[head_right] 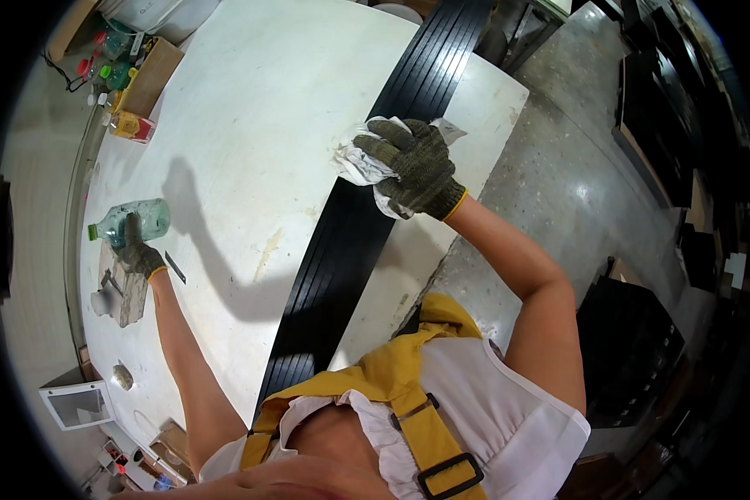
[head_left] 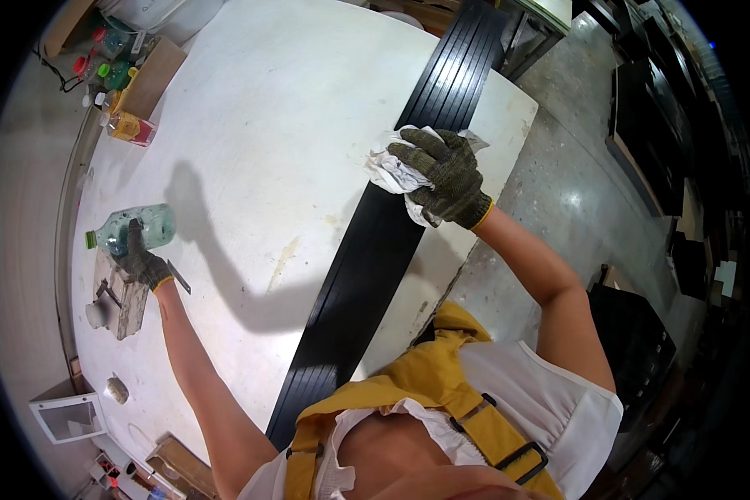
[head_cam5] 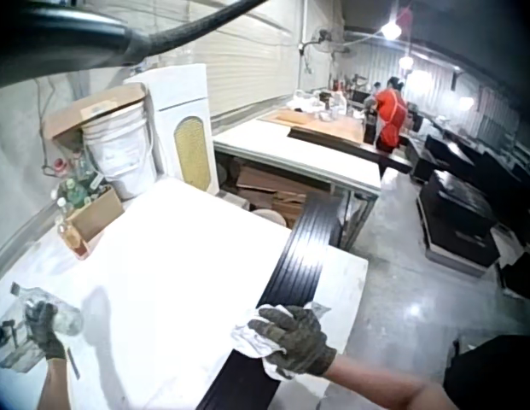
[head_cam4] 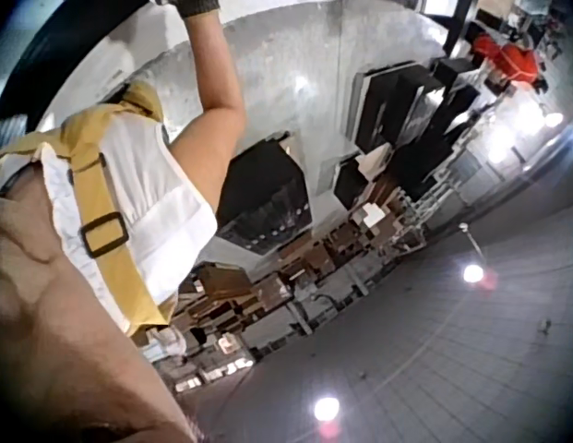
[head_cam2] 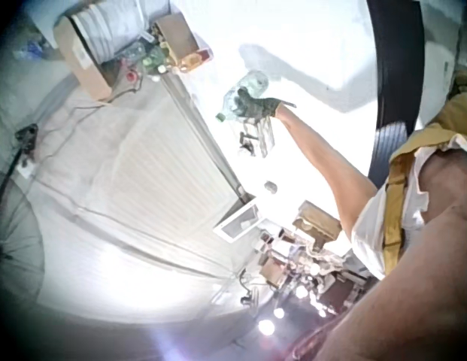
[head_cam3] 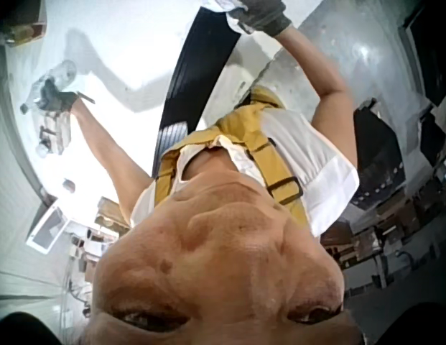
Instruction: The person wipes a long black wooden plank with a white cloth, then pours liquid from a green-capped bottle onto the cloth and continues wiping. The person flips the plank to clean the other side and repeats the wiping process.
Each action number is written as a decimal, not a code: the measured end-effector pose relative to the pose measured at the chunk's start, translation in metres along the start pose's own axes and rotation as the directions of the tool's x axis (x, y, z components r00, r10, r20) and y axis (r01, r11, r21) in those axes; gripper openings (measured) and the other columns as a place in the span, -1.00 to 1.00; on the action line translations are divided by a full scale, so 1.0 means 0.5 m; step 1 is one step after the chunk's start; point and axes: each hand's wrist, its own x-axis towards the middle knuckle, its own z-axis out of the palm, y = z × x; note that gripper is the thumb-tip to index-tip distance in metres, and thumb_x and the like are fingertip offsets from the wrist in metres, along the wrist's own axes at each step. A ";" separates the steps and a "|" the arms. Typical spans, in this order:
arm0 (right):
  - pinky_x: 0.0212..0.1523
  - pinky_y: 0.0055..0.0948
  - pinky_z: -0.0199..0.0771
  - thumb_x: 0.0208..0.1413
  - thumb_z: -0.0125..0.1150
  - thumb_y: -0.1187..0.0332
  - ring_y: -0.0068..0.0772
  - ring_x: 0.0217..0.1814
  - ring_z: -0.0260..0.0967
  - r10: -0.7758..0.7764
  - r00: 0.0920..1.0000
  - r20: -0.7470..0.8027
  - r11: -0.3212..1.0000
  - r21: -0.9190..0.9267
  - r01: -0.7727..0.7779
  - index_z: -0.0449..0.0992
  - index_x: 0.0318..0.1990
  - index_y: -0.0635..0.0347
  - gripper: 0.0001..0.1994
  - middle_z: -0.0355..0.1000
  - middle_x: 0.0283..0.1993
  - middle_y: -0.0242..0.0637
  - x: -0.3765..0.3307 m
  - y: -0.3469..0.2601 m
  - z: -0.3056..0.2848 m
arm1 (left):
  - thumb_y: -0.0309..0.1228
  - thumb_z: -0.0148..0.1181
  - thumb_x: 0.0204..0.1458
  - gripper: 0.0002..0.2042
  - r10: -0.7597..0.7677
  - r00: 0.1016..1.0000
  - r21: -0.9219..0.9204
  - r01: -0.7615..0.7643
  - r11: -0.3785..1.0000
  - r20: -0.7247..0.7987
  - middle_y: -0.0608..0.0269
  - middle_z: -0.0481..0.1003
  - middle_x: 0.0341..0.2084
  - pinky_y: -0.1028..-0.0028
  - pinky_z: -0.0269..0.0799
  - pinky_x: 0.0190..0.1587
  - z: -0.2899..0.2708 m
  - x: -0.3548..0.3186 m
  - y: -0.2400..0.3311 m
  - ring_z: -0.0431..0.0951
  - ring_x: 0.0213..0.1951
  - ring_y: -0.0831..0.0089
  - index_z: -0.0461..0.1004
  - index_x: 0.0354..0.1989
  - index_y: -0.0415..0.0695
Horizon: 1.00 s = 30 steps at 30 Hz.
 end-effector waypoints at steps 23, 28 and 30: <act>0.28 -0.31 0.35 0.09 0.32 0.33 -0.03 0.26 0.39 0.124 0.938 -0.324 0.986 0.143 -0.081 0.35 0.28 0.30 -0.41 0.41 0.22 0.01 0.007 0.070 -0.161 | -0.35 0.29 0.08 -0.60 -0.438 -0.212 0.287 0.951 0.112 0.874 0.10 0.58 -0.12 0.25 0.57 0.02 0.465 -0.717 0.419 0.61 -0.11 0.28 0.46 0.08 -0.20; -0.06 -0.33 0.58 0.07 0.33 0.29 -0.11 -0.09 0.59 0.085 0.955 -0.283 0.981 0.192 -0.030 0.37 0.27 0.32 -0.40 0.52 0.08 -0.02 -0.040 0.157 -0.130 | -0.36 0.27 0.15 -0.72 -0.428 -0.345 0.313 0.938 -0.147 0.835 0.22 0.59 -0.13 0.43 0.56 0.01 0.503 -0.729 0.453 0.58 -0.10 0.48 0.53 0.01 -0.18; -0.12 -0.33 0.59 0.06 0.34 0.28 -0.13 -0.16 0.59 0.103 0.960 -0.261 0.984 0.170 -0.060 0.38 0.26 0.30 -0.40 0.55 0.02 -0.05 -0.049 0.168 -0.117 | -0.30 0.25 0.16 -0.68 -0.453 -0.325 0.303 0.945 -0.123 0.830 0.17 0.59 -0.12 0.35 0.57 0.02 0.514 -0.734 0.449 0.60 -0.10 0.38 0.52 0.03 -0.17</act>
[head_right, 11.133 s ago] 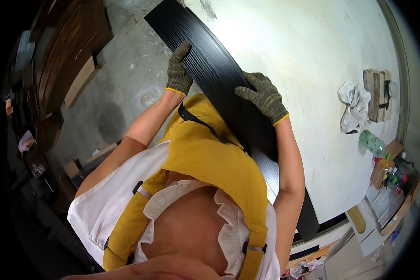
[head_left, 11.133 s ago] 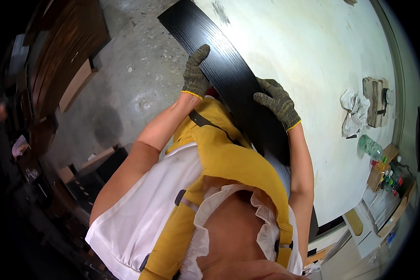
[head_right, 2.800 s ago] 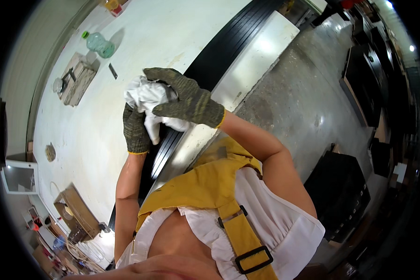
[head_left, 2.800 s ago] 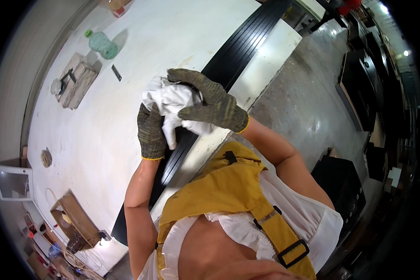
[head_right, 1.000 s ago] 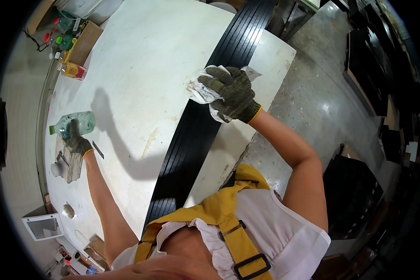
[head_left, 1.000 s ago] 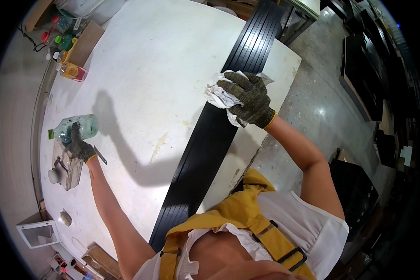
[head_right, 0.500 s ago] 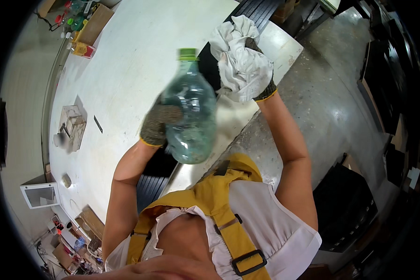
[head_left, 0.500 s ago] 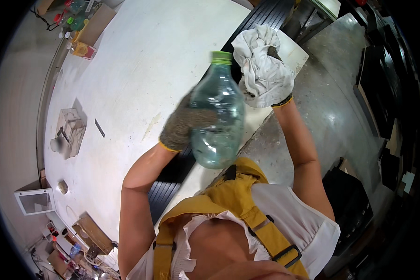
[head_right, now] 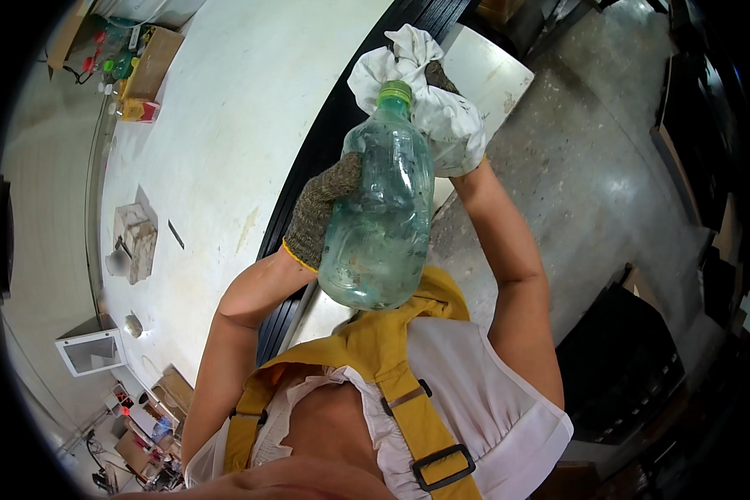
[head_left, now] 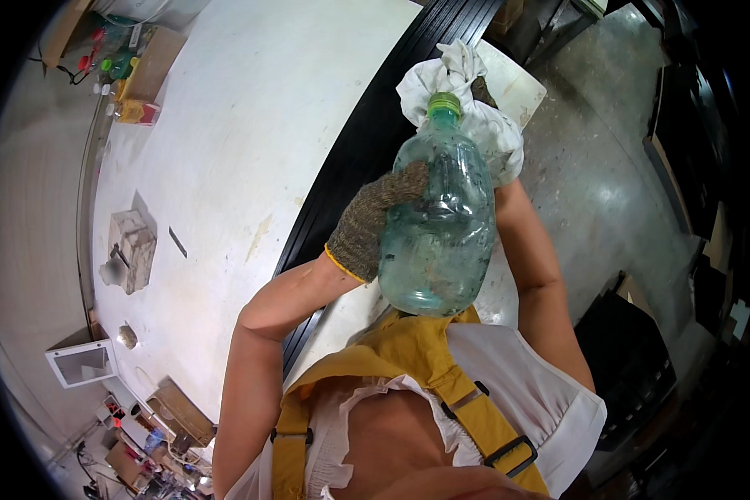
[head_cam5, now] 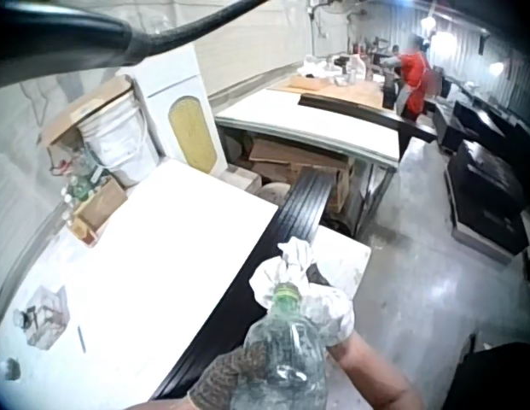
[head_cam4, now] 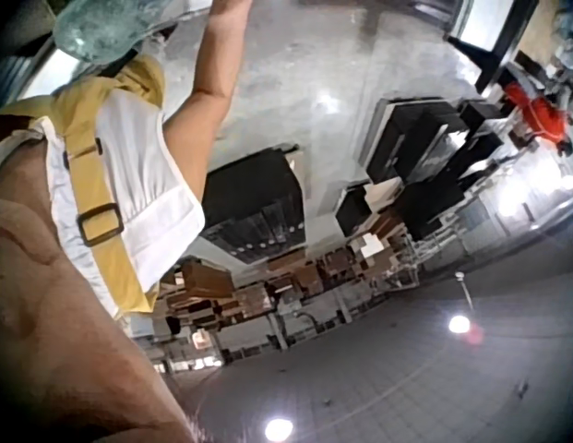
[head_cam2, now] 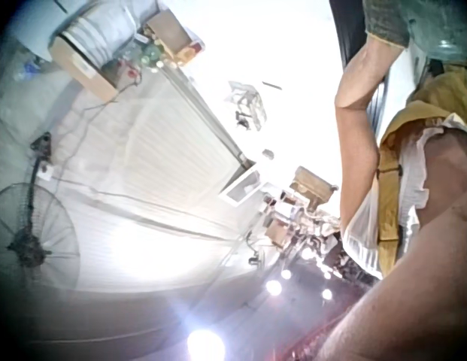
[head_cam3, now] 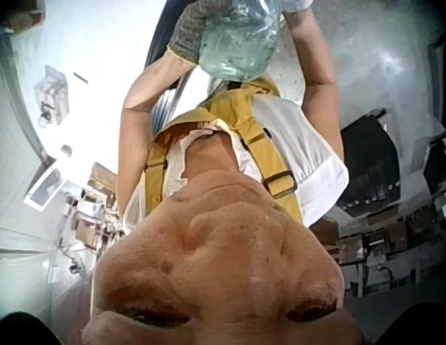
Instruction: The person wipes a long black wooden plank with a white cloth, then pours liquid from a green-capped bottle onto the cloth and continues wiping. The person flips the plank to clean the other side and repeats the wiping process.
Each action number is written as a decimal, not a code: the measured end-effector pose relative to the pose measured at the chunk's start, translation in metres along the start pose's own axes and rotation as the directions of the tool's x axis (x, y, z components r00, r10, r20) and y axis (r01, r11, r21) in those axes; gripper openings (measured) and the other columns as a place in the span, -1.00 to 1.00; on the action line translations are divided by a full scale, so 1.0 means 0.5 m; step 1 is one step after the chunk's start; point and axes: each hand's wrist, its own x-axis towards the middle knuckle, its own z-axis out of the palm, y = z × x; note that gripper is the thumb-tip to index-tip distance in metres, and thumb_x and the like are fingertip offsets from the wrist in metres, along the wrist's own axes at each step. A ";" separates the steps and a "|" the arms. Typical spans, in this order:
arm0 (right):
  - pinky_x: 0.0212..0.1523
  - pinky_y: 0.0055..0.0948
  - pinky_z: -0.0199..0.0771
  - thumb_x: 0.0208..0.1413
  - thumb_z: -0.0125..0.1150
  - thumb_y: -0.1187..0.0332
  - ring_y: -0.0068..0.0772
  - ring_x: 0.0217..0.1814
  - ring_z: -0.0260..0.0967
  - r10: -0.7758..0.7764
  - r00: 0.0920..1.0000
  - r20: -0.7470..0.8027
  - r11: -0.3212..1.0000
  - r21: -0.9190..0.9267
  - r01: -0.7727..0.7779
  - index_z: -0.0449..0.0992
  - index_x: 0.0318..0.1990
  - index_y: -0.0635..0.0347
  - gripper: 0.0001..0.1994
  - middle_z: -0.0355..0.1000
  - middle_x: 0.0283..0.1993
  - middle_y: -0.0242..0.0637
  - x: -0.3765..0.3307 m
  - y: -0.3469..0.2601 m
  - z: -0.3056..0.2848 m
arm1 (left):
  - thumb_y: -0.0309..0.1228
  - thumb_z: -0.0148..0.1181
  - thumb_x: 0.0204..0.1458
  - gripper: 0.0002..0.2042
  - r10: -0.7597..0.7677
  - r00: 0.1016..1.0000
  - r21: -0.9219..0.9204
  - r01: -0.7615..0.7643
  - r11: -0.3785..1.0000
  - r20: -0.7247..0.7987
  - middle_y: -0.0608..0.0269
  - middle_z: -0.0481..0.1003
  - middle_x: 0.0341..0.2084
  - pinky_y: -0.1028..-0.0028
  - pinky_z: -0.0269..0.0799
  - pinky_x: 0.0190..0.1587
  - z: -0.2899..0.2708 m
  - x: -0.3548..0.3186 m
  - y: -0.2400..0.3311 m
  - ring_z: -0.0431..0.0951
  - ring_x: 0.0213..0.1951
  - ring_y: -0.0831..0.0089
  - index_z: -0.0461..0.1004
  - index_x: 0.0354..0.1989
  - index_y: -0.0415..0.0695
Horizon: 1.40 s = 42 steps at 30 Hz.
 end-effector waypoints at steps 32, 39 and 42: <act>-0.24 -0.31 0.55 0.05 0.30 0.15 -0.02 -0.32 0.54 0.076 0.996 -0.046 0.997 -0.024 -0.077 0.55 0.00 0.25 -0.57 0.55 -0.17 -0.07 0.077 -0.016 -0.008 | -0.43 0.32 0.06 -0.56 0.380 0.923 0.621 -0.332 0.710 0.059 0.17 0.56 -0.13 0.41 0.56 0.01 -0.026 0.035 0.022 0.59 -0.13 0.37 0.39 0.13 -0.19; -0.04 -0.36 0.59 0.19 0.26 0.25 -0.29 -0.07 0.55 0.593 0.805 -0.023 0.370 0.896 -0.247 0.47 0.14 0.24 -0.59 0.55 -0.02 -0.21 0.079 0.266 -0.031 | -0.39 0.60 -0.28 0.04 0.914 0.240 0.865 -0.466 -0.187 0.327 0.08 0.33 0.14 0.24 0.41 0.22 -0.061 0.018 0.047 0.42 0.14 0.17 0.00 0.39 -0.18; 0.13 -0.20 0.47 0.17 0.26 0.22 -0.24 0.11 0.45 0.194 0.961 -0.197 0.977 0.129 -0.170 0.49 0.14 0.09 -0.60 0.50 0.08 -0.19 0.080 0.341 0.038 | -0.33 0.64 -0.35 0.08 0.861 0.236 0.876 -0.300 -0.377 0.451 0.06 0.33 0.14 0.25 0.29 0.28 -0.112 0.050 0.041 0.39 0.17 0.17 0.02 0.38 -0.17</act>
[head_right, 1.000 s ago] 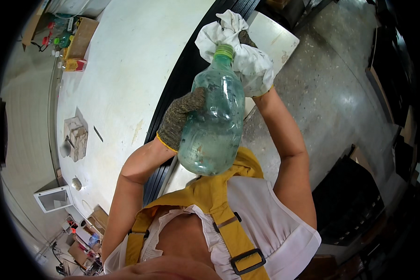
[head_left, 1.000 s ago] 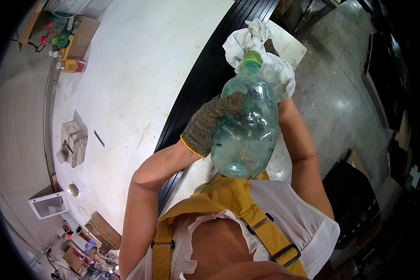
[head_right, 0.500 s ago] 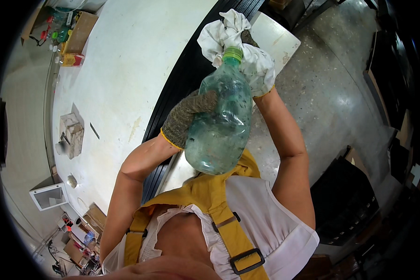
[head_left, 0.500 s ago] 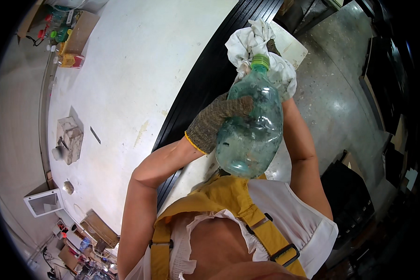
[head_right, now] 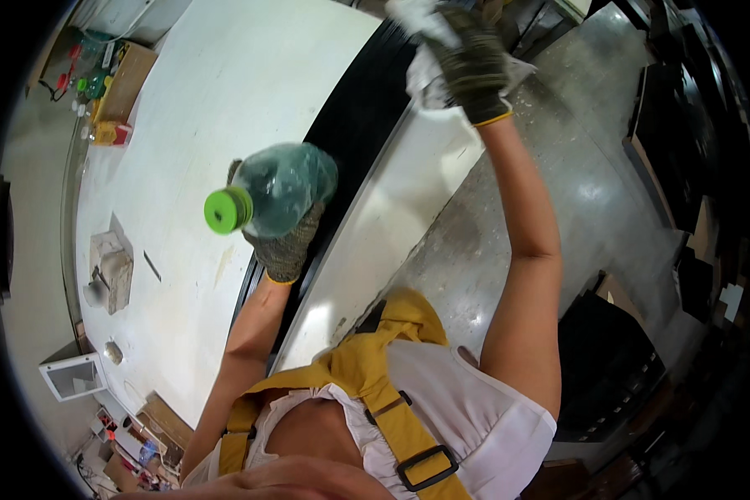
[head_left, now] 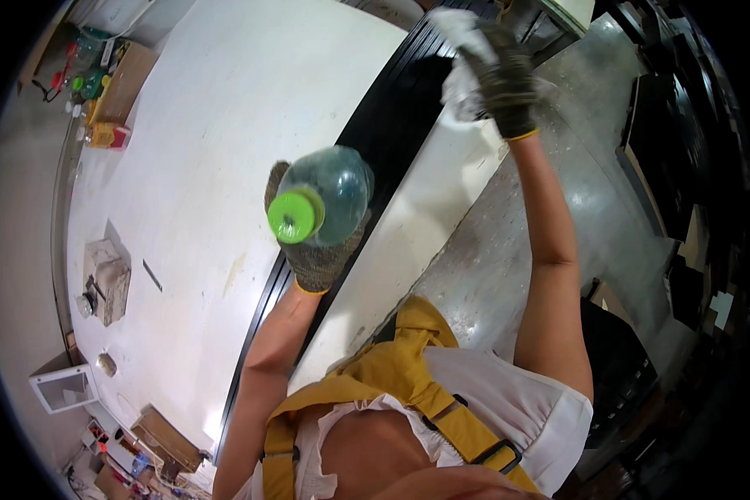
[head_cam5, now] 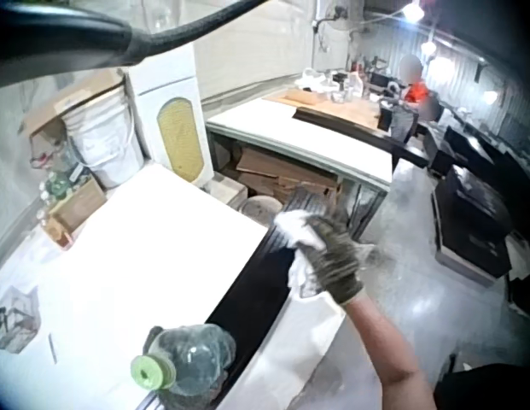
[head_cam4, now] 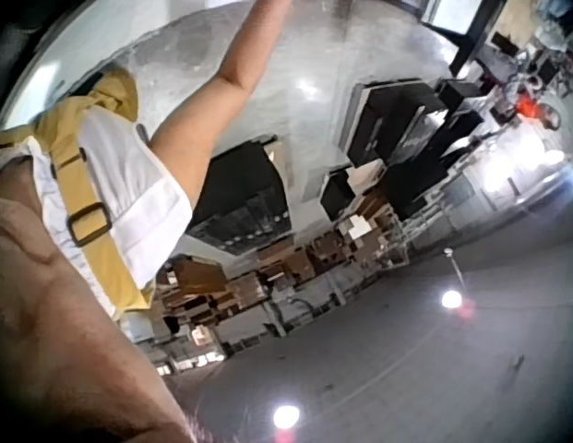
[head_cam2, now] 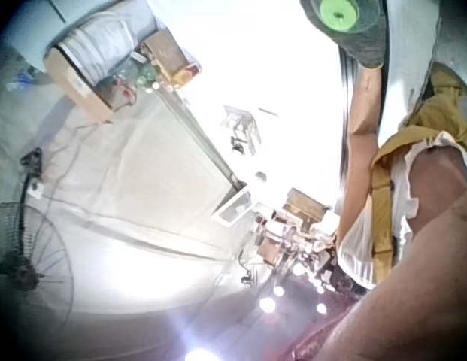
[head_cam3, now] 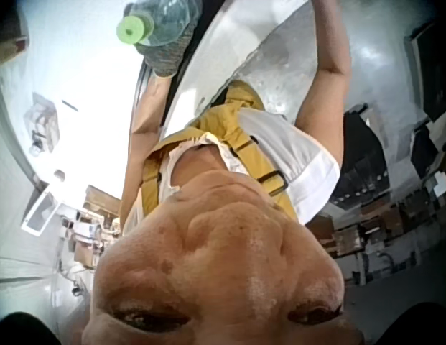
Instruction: The person wipes a long black wooden plank with a white cloth, then pours liquid from a green-capped bottle onto the cloth and continues wiping. The person flips the plank to clean the other side and repeats the wiping process.
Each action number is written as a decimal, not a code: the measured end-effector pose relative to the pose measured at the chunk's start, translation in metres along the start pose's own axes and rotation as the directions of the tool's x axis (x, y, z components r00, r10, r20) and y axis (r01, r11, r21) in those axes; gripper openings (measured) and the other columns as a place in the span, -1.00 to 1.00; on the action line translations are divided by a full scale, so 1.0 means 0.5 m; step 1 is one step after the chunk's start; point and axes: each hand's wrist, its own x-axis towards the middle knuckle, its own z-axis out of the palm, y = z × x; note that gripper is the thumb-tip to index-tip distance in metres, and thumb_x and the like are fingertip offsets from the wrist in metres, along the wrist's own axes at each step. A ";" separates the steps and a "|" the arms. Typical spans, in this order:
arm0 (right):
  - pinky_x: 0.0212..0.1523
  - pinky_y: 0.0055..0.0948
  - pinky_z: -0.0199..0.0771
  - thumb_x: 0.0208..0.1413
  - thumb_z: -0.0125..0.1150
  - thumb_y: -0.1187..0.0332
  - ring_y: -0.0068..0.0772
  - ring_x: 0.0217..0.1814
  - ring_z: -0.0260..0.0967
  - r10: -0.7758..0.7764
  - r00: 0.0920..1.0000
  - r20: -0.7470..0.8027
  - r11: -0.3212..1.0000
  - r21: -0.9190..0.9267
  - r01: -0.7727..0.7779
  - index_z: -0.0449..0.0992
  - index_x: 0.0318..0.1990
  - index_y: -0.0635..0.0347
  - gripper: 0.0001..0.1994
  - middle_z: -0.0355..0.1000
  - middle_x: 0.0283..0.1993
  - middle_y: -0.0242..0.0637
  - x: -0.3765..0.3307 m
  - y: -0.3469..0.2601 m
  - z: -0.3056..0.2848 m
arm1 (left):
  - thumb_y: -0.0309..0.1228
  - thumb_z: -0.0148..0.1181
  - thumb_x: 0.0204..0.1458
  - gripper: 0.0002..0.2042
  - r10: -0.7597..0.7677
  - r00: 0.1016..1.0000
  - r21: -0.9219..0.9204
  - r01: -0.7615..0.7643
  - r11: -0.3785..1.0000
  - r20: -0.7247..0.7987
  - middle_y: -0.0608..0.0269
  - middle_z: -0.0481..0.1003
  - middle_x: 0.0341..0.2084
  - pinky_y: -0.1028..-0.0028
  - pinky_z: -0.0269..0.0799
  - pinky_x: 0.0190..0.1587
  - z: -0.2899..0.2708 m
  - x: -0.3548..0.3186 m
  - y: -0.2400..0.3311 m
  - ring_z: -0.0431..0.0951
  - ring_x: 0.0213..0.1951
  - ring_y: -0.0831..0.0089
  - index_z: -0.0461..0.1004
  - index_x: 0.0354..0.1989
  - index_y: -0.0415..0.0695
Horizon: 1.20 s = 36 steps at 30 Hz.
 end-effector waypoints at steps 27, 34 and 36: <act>0.16 -0.15 0.40 0.16 0.23 0.12 -0.11 0.08 0.46 -0.225 0.870 0.438 0.671 -0.578 0.465 0.58 0.07 -0.07 -0.66 0.54 0.06 -0.26 0.191 0.069 0.082 | -0.51 0.45 -0.10 -0.31 -0.261 0.910 -0.220 0.339 0.915 0.321 0.12 0.43 0.11 0.36 0.53 0.12 0.014 0.038 -0.061 0.51 0.07 0.36 0.28 0.26 -0.19; 0.11 -0.13 0.43 0.16 0.20 0.16 -0.12 0.11 0.44 0.207 0.927 0.313 0.633 -0.765 0.117 0.55 0.09 -0.10 -0.66 0.52 0.10 -0.25 0.309 0.183 0.048 | -0.48 0.51 -0.18 -0.26 -0.212 0.927 -0.211 0.285 0.935 0.311 0.13 0.45 0.09 0.38 0.50 0.12 0.028 0.041 -0.055 0.52 0.05 0.35 0.28 0.25 -0.19; 0.08 -0.15 0.42 0.14 0.13 -0.07 -0.06 0.08 0.47 0.297 0.939 0.176 0.581 -0.813 -0.031 0.63 -0.01 -0.03 -0.57 0.56 0.03 -0.21 0.345 0.131 0.066 | -0.47 0.51 -0.18 -0.25 -0.184 0.936 -0.146 0.236 0.961 0.301 0.13 0.45 0.08 0.38 0.50 0.11 0.024 0.039 -0.062 0.52 0.05 0.34 0.28 0.25 -0.19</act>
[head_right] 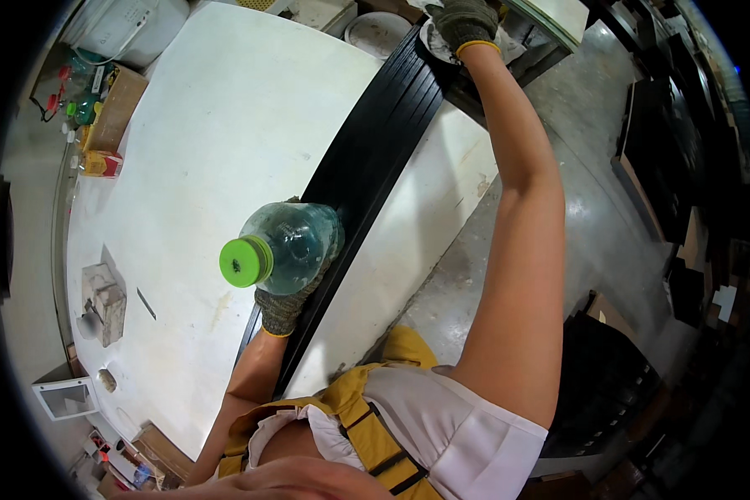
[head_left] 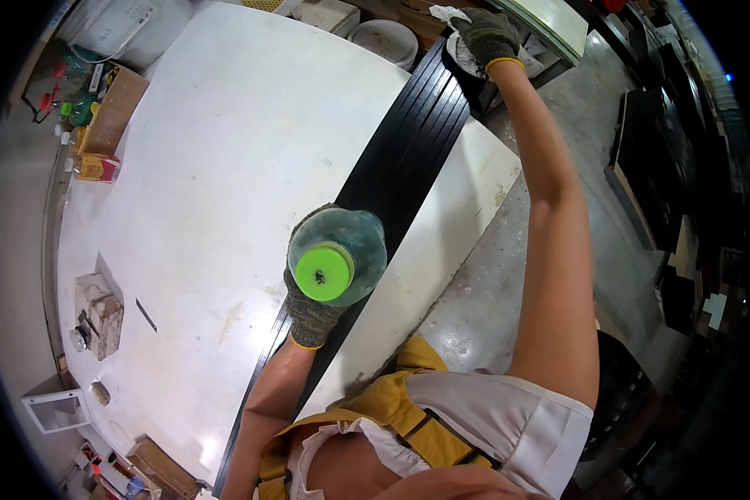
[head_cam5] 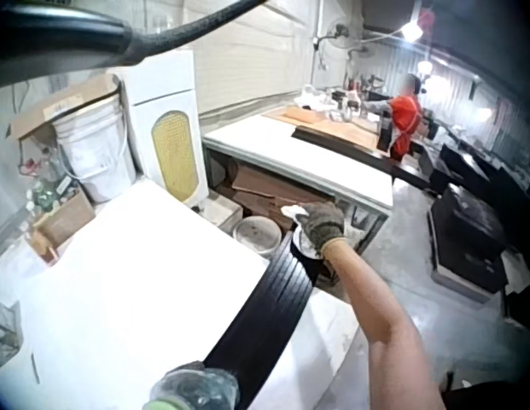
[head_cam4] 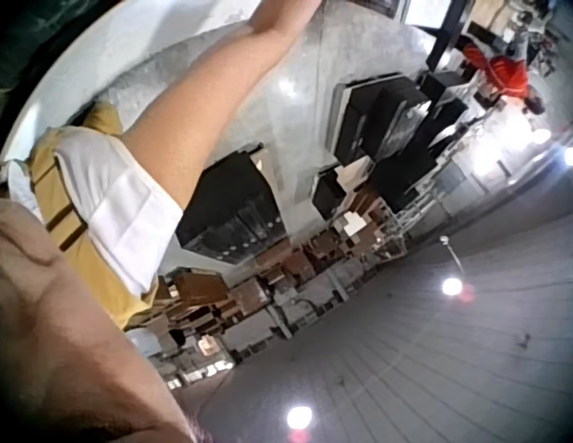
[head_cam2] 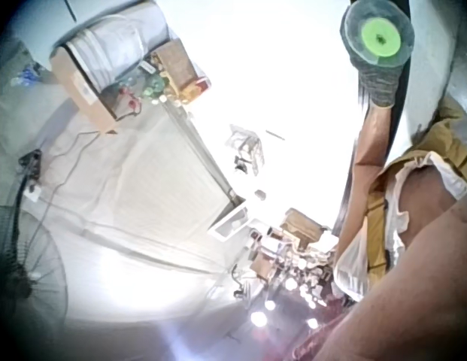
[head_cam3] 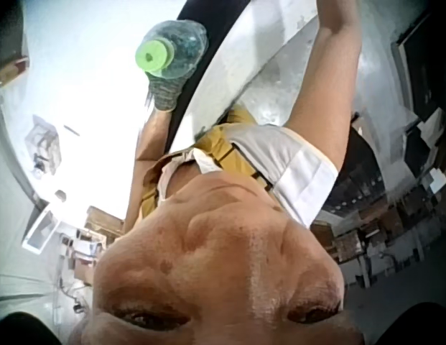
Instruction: The person wipes a long black wooden plank with a white cloth, then pours liquid from a green-capped bottle onto the cloth and continues wiping. The person flips the plank to clean the other side and repeats the wiping process.
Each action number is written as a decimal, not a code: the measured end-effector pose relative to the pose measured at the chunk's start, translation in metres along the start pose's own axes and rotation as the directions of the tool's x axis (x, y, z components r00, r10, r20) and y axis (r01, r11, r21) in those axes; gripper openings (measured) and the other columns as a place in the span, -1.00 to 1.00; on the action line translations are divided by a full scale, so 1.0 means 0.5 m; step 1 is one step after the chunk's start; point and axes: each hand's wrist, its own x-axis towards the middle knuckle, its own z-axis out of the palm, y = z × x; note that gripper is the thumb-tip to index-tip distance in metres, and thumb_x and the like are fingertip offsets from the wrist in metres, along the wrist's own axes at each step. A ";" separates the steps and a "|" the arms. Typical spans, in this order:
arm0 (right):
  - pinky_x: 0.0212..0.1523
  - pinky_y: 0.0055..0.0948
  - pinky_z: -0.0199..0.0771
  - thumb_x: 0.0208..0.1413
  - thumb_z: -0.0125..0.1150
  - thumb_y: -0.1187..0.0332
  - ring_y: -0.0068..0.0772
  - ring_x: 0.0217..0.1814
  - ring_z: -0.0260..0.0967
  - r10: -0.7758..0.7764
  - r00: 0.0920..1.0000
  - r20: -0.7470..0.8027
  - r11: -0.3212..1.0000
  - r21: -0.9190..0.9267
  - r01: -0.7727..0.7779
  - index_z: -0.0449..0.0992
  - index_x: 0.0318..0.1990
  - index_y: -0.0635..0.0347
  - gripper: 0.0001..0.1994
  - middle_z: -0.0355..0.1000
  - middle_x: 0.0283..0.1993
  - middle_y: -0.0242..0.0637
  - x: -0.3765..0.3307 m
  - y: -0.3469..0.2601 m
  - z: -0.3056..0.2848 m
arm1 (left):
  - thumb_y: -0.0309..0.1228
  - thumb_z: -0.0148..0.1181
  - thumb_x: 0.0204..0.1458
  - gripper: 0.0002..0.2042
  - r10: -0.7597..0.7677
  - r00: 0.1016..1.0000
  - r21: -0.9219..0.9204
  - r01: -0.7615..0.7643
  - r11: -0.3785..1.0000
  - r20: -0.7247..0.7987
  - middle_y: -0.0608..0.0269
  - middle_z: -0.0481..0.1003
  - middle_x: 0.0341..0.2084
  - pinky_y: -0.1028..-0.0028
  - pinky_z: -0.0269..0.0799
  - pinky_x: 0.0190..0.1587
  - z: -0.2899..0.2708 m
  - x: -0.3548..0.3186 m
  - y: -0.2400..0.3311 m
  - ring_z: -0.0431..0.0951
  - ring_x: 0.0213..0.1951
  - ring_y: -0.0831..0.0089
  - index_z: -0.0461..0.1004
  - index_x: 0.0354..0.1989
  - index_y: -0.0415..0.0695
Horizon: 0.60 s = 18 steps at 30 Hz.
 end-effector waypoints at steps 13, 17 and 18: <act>0.09 -0.15 0.44 0.17 0.20 0.03 -0.08 0.02 0.50 -0.191 0.976 -0.100 0.969 0.141 0.204 0.58 0.06 -0.09 -0.63 0.57 -0.01 -0.19 -0.089 0.047 0.018 | -0.46 0.49 -0.15 -0.25 -0.027 0.999 -0.192 0.034 0.981 0.039 0.13 0.38 0.16 0.34 0.48 0.16 -0.001 0.001 0.020 0.50 0.09 0.31 0.24 0.27 -0.17; 0.08 -0.11 0.44 0.21 0.11 -0.04 0.02 0.08 0.47 0.020 1.000 -0.019 0.978 0.209 -0.015 0.60 0.03 -0.02 -0.59 0.56 0.01 -0.13 -0.001 0.064 0.048 | -0.46 0.49 -0.15 -0.26 -0.087 0.994 -0.183 0.098 0.978 0.065 0.15 0.38 0.16 0.35 0.47 0.18 -0.011 0.008 0.007 0.48 0.11 0.34 0.26 0.27 -0.17; 0.08 -0.10 0.44 0.21 0.10 -0.05 0.03 0.10 0.47 0.011 1.000 -0.013 0.974 0.226 -0.008 0.60 0.03 -0.01 -0.58 0.55 0.03 -0.13 -0.014 0.051 0.034 | -0.46 0.49 -0.15 -0.26 -0.106 0.992 -0.181 0.116 0.977 0.067 0.16 0.38 0.16 0.35 0.46 0.18 -0.011 0.007 0.002 0.47 0.11 0.34 0.26 0.26 -0.17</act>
